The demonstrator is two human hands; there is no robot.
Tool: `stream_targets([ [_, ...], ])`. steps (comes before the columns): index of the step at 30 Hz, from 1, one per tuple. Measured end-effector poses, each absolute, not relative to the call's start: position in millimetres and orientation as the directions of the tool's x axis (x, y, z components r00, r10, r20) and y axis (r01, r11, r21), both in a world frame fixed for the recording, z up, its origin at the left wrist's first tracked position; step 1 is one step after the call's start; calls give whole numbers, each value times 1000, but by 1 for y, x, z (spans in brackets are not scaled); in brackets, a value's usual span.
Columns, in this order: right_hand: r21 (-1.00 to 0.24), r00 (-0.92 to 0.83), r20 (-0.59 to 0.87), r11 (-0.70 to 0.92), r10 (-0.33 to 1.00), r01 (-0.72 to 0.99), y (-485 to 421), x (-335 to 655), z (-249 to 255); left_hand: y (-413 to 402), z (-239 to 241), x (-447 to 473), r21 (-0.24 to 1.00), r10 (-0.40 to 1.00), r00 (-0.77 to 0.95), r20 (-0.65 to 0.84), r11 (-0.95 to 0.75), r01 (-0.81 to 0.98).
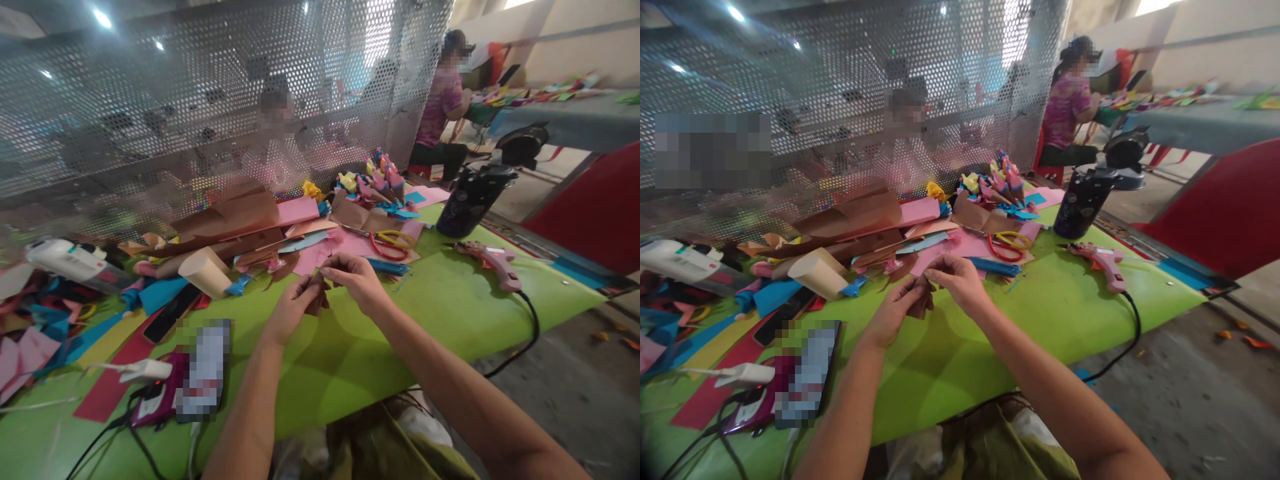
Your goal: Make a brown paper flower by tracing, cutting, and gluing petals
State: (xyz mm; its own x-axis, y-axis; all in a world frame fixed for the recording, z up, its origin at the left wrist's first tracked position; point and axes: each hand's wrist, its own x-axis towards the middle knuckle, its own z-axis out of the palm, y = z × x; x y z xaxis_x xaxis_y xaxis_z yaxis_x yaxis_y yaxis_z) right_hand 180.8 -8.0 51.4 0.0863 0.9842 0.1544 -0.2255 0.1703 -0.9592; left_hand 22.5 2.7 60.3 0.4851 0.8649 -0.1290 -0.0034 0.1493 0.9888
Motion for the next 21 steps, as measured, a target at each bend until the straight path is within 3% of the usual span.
stream_targets([
  [21,-961,96,129,148,987,-236,-8,185,53,3,55,22,974,841,519,-154,217,-62],
])
